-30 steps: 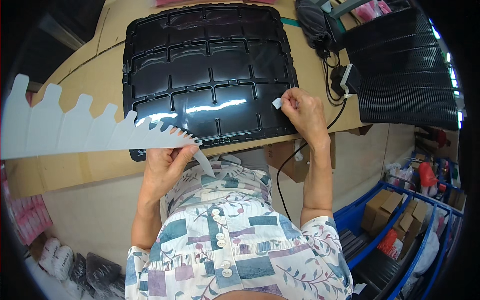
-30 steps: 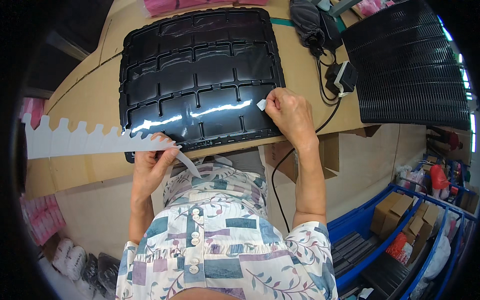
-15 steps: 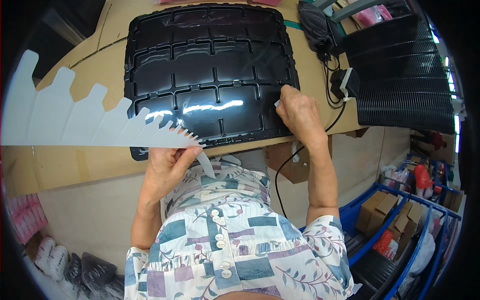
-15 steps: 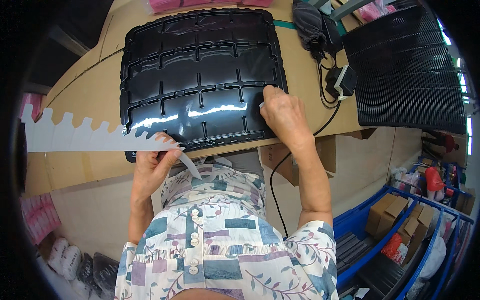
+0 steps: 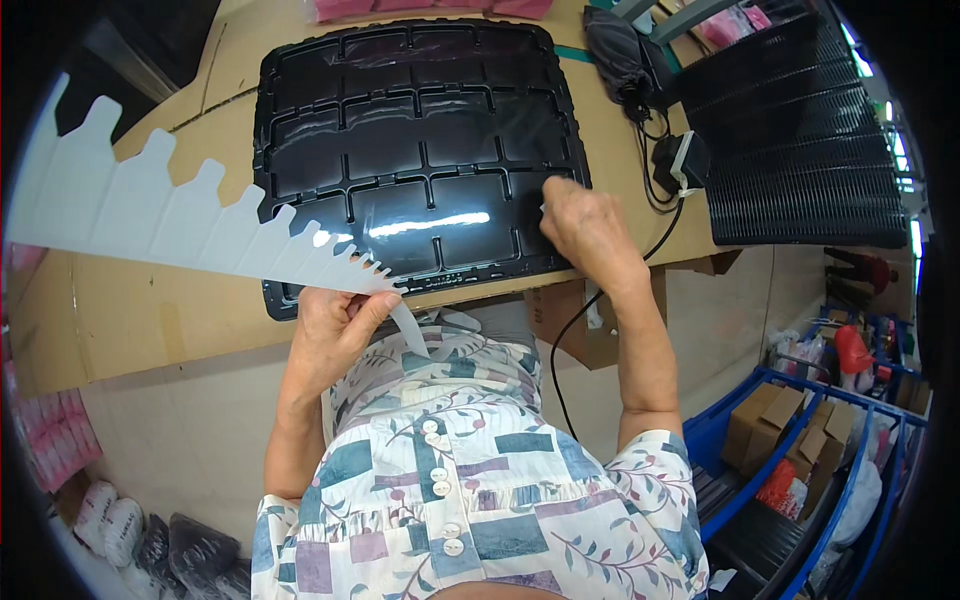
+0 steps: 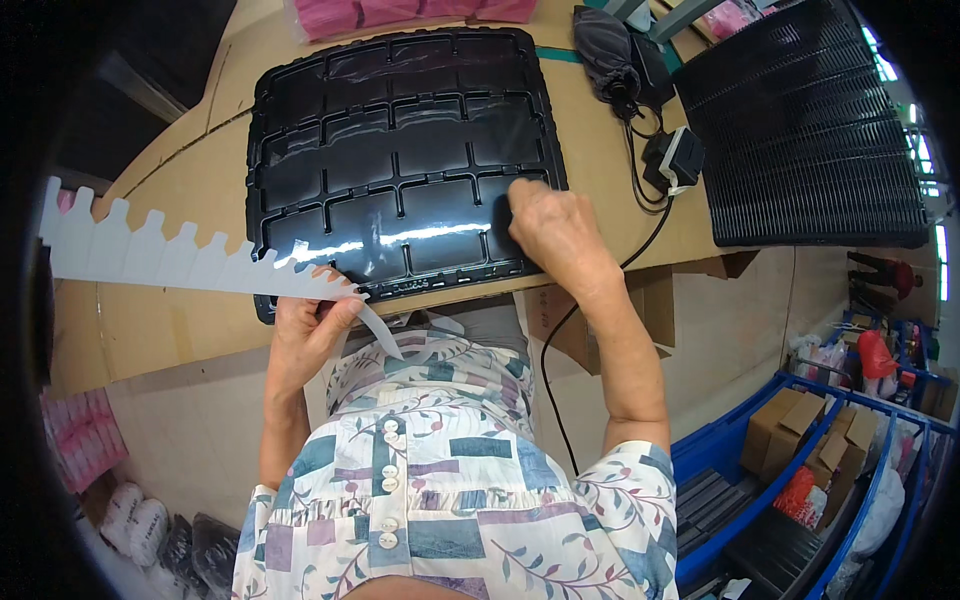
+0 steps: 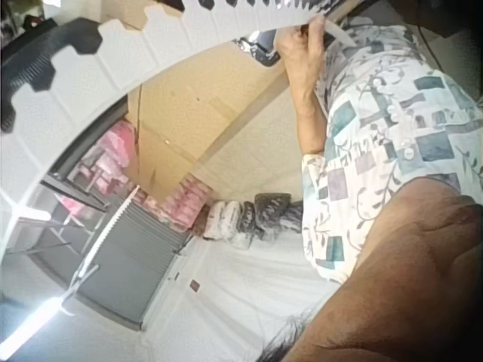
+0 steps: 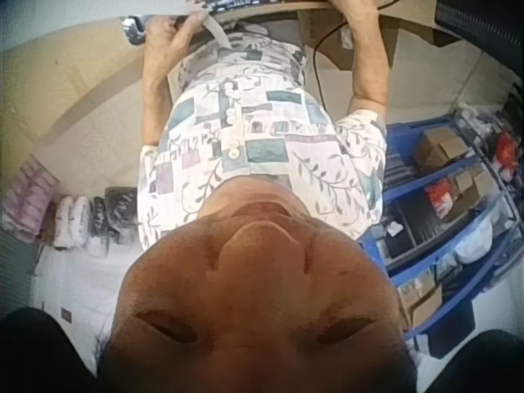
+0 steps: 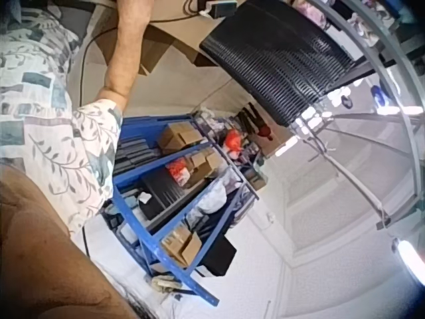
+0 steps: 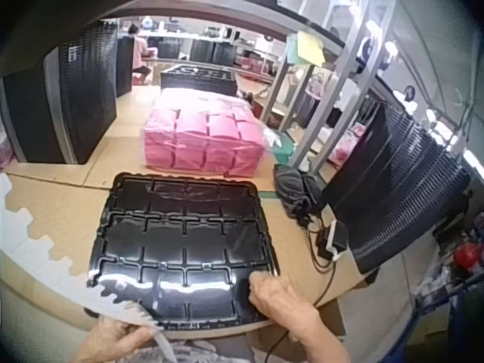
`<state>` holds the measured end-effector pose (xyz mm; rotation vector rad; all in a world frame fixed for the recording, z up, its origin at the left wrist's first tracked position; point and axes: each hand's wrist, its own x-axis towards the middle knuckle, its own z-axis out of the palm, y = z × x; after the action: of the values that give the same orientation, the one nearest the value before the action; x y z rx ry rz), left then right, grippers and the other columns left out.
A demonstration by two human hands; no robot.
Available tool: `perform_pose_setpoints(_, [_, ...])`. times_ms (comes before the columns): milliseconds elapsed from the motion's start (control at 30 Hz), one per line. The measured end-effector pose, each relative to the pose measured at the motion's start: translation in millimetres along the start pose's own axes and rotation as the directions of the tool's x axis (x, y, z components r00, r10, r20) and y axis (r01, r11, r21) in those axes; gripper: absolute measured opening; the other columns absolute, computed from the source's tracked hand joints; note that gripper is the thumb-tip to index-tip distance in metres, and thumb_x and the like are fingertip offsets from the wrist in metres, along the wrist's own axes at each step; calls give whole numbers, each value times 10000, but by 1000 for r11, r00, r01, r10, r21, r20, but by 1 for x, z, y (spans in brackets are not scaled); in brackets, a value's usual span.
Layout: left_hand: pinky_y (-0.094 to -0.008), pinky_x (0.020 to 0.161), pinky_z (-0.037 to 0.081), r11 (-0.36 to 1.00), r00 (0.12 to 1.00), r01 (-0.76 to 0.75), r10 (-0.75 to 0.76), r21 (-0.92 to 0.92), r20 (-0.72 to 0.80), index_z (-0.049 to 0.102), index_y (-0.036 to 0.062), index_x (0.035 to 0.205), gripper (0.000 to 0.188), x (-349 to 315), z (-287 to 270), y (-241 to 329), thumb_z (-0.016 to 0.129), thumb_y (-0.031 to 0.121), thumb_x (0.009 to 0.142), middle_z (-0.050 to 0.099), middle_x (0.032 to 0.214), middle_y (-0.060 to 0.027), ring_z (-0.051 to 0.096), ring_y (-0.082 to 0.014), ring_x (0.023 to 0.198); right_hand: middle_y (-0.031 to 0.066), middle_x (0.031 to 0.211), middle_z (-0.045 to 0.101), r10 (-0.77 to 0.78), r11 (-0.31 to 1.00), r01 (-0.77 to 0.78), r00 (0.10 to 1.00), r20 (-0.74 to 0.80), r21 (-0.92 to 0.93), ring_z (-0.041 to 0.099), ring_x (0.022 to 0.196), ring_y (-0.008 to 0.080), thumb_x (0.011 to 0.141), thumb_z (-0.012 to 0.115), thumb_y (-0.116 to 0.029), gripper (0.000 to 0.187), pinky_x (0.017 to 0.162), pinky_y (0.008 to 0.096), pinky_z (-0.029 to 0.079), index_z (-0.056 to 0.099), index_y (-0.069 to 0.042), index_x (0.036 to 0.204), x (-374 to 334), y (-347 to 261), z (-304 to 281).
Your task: The person places white divider strips and pink foam padding into a black plastic grid tray by hand.
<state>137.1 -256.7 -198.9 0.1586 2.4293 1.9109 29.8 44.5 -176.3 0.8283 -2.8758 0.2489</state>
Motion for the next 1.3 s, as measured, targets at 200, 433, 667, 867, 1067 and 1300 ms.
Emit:
perform_pose_setpoints(200, [-244,546,392,989,993,113,-111,-98,29,699,-27,885,108,-2,-7,-1,712,79,902,595,744,-4,476,-64,632,63,664,583,287,823,-174,949,-131,541,570,584,154,914,592,-75,140,503,344,433,536,-56,788,-11,17,-4])
perform_pose_setpoints(433, [-210,525,426,921,993,115,-116,-371,18,716,-33,977,138,15,4,33,667,92,942,604,741,25,513,-45,600,99,885,621,457,-364,-28,866,204,931,395,558,14,974,542,-73,64,432,144,312,518,-55,917,-41,-8,-2])
perform_pose_setpoints(667, [-215,519,491,807,957,283,-270,-518,103,544,-16,1167,248,37,22,39,630,-7,935,631,850,-51,594,-80,629,20,787,549,65,-420,-337,915,398,843,307,544,-2,976,517,-21,95,439,157,247,578,-37,1047,-3,-62,0])
perform_pose_setpoints(867, [-185,567,533,842,983,149,-185,-518,-18,561,-22,1149,255,29,21,33,666,26,922,644,911,-60,625,-57,685,-28,773,621,87,14,-329,941,327,944,523,677,24,957,665,-167,164,578,203,425,656,-5,980,19,-86,0])
perform_pose_setpoints(1067, [-178,540,459,993,995,-83,78,-80,-60,620,-30,1052,197,34,13,48,703,59,897,648,776,-36,601,-50,658,-25,703,620,151,332,-158,982,113,930,509,635,21,869,729,-114,111,564,221,430,681,-14,882,21,-93,-3])
perform_pose_setpoints(1300, [-216,426,292,765,937,338,-329,-549,118,677,16,811,202,48,9,45,669,175,934,579,582,-11,415,-43,453,26,647,550,-4,740,229,942,-337,632,531,540,111,783,715,-35,125,468,276,435,590,-32,781,17,-96,6])
